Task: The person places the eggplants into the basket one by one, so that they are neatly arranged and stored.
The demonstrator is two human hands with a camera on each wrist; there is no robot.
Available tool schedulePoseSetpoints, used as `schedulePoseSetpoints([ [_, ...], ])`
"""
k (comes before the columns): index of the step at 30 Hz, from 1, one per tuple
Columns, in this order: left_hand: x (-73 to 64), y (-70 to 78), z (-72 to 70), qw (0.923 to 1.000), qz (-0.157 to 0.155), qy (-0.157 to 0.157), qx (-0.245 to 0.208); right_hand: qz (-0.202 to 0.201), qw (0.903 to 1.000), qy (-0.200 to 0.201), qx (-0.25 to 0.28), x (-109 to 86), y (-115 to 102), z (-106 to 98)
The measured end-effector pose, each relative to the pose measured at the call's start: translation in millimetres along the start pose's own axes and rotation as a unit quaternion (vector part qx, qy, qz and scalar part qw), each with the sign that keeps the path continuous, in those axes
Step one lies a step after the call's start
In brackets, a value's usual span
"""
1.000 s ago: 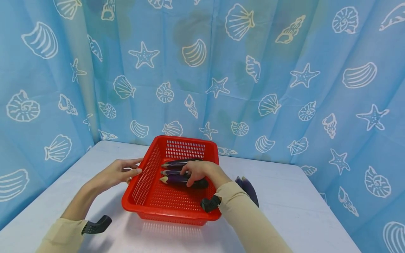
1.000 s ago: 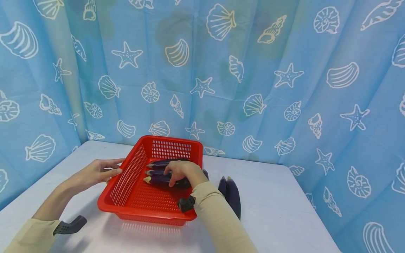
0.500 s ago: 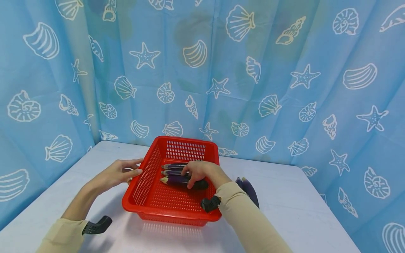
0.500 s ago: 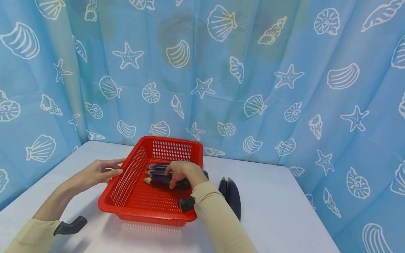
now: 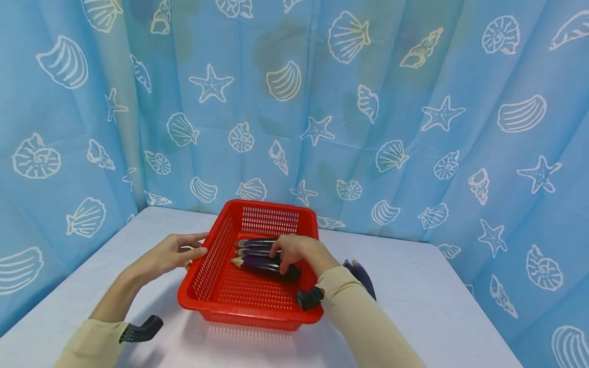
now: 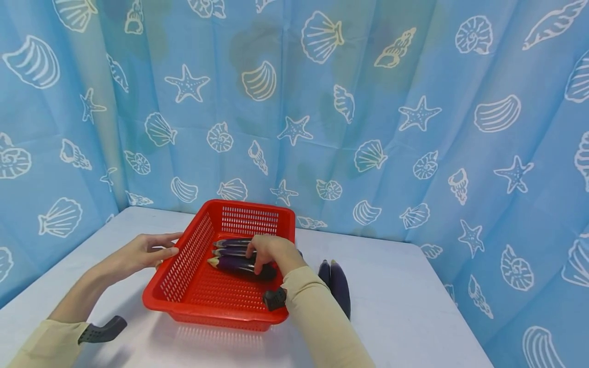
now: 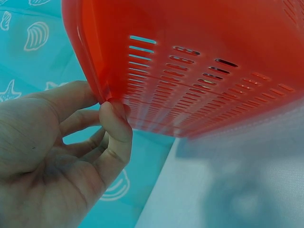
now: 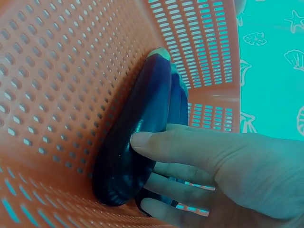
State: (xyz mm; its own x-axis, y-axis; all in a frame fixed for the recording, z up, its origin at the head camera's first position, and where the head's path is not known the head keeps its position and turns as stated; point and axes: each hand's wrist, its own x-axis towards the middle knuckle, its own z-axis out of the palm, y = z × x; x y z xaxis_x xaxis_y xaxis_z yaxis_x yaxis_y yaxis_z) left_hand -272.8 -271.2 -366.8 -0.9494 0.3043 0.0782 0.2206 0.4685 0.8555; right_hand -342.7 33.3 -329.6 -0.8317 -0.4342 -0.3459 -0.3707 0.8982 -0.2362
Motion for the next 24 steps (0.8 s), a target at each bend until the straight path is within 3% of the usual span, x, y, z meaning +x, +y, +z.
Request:
schedulePoseSetpoints([
  [4,-0.2,-0.4,-0.3,1.0,-0.001,-0.001,-0.001,0.002,1.0,0.003,0.009,-1.6,1.7,-0.5],
  [14,0.6,1.0,-0.7,1.0,0.001,-0.001,-0.001,-0.023,0.9992,0.008,-0.032,-1.5,6.5,-6.8],
  [24,0.1,0.7,-1.2,1.0,-0.001,-0.008,-0.001,-0.032,0.9994,0.012,0.009,-9.9,12.2,-14.0],
])
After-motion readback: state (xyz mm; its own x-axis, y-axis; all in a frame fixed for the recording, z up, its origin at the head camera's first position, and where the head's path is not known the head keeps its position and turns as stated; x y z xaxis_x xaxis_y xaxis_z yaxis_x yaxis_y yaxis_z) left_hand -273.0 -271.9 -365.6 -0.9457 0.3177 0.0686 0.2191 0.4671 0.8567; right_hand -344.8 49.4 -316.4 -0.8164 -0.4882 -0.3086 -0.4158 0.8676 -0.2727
